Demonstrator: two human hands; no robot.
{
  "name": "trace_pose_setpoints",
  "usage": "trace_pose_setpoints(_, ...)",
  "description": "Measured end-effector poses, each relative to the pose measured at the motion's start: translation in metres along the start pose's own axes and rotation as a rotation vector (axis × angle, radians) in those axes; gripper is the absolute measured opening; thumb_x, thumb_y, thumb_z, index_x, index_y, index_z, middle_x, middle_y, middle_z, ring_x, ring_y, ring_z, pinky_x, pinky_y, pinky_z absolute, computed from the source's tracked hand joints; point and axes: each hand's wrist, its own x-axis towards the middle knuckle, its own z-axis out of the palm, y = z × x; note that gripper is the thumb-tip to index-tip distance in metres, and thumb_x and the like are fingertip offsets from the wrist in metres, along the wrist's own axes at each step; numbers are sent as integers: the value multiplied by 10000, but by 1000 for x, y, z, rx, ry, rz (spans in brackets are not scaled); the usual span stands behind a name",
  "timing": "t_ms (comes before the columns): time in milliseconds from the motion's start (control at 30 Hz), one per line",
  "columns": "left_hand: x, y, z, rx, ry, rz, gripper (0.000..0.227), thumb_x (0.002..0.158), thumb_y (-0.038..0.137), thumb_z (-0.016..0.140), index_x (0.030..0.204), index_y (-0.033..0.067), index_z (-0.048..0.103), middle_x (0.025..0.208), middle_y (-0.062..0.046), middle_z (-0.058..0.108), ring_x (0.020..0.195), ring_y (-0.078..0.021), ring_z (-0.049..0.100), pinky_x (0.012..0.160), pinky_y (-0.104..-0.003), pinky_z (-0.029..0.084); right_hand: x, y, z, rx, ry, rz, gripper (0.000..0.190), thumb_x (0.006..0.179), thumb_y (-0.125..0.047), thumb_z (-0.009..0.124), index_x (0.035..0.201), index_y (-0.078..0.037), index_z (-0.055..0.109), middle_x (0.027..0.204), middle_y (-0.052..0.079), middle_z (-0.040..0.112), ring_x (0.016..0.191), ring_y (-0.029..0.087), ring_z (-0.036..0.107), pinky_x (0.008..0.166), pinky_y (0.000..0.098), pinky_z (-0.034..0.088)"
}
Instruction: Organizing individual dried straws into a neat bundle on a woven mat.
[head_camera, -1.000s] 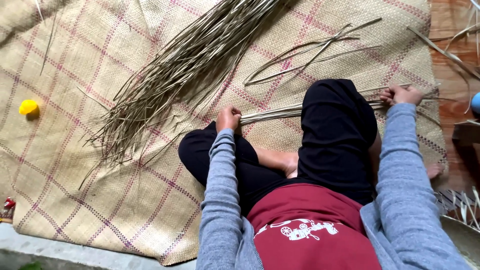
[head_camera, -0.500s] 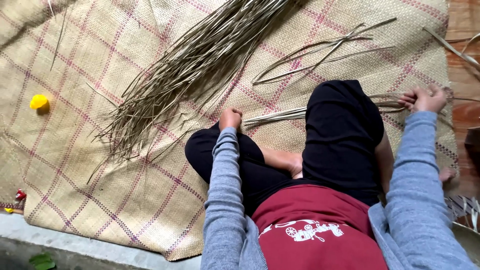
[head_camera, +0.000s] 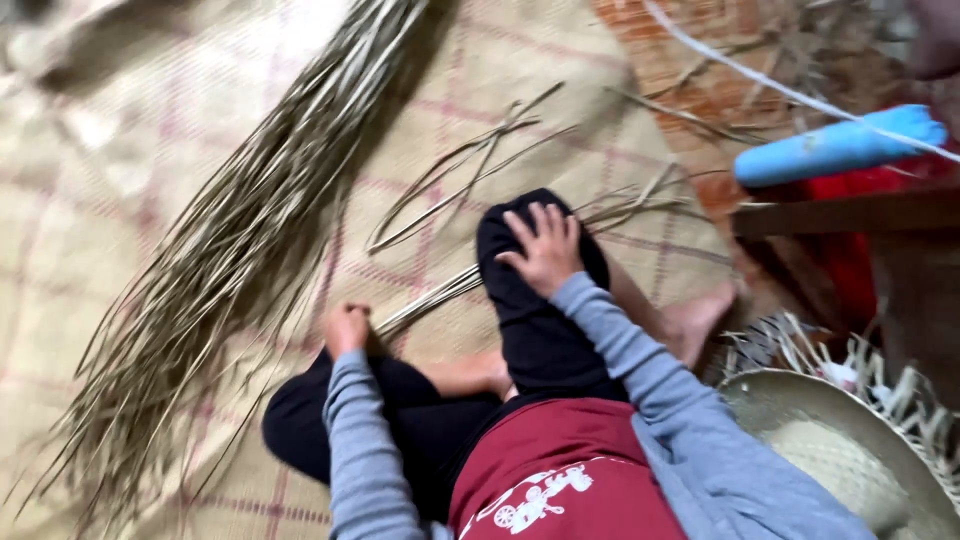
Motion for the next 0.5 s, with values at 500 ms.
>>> trace_pose_setpoints(500, -145, 159, -130, -690, 364, 610, 239, 1010, 68, 647, 1233, 17, 716, 1091, -197, 728, 1036, -351, 734, 915, -439, 600, 63, -12, -4, -5, -261, 80, 560, 952, -780, 445, 1294, -401, 675, 1267, -6, 699, 1274, 286, 627, 1037, 525, 476)
